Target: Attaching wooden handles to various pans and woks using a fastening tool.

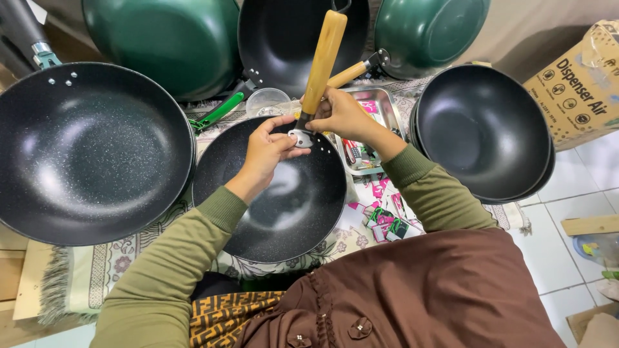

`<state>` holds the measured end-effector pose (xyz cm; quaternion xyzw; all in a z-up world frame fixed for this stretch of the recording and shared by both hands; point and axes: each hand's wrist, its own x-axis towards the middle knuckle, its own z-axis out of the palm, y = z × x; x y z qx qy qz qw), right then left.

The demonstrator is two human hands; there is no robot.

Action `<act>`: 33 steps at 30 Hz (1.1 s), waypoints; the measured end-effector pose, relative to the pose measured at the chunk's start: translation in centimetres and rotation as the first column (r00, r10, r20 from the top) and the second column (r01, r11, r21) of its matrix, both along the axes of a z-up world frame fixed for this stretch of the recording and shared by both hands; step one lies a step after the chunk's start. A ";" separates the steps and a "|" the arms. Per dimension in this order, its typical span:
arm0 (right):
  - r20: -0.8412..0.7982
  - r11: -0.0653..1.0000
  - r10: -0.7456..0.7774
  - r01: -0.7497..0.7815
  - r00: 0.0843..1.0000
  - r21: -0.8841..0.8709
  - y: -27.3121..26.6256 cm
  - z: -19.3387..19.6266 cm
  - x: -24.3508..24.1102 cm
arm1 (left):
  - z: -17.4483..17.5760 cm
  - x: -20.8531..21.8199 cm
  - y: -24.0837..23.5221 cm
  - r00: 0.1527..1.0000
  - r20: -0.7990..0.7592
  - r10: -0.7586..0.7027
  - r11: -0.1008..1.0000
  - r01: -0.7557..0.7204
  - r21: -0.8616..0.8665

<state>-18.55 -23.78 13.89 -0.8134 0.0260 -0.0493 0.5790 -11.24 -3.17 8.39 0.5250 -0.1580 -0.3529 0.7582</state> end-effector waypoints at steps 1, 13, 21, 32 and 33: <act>0.001 1.000 0.000 0.000 1.000 0.000 0.1 0.1 0.0 | -0.2 0.1 -0.1 1.000 0.001 0.000 1.000 0.000 0.000; -0.047 0.996 -0.032 0.036 0.998 0.087 -1.9 -4.5 1.3 | -3.8 -0.1 -1.6 0.998 0.023 0.051 0.997 -0.052 0.051; -0.092 0.994 -0.055 0.063 0.994 0.086 -4.4 -9.3 2.5 | -7.2 -0.9 -4.0 0.990 0.140 0.011 0.950 -0.055 0.309; -0.103 0.994 -0.095 0.100 0.990 0.047 -4.2 -8.1 2.1 | -5.7 -8.8 -5.3 0.716 0.484 -0.503 0.674 -0.026 0.739; -0.105 0.993 -0.099 0.104 0.990 0.047 -4.1 -8.0 2.0 | -4.9 -9.6 -4.9 0.696 0.465 -0.548 0.647 0.000 0.763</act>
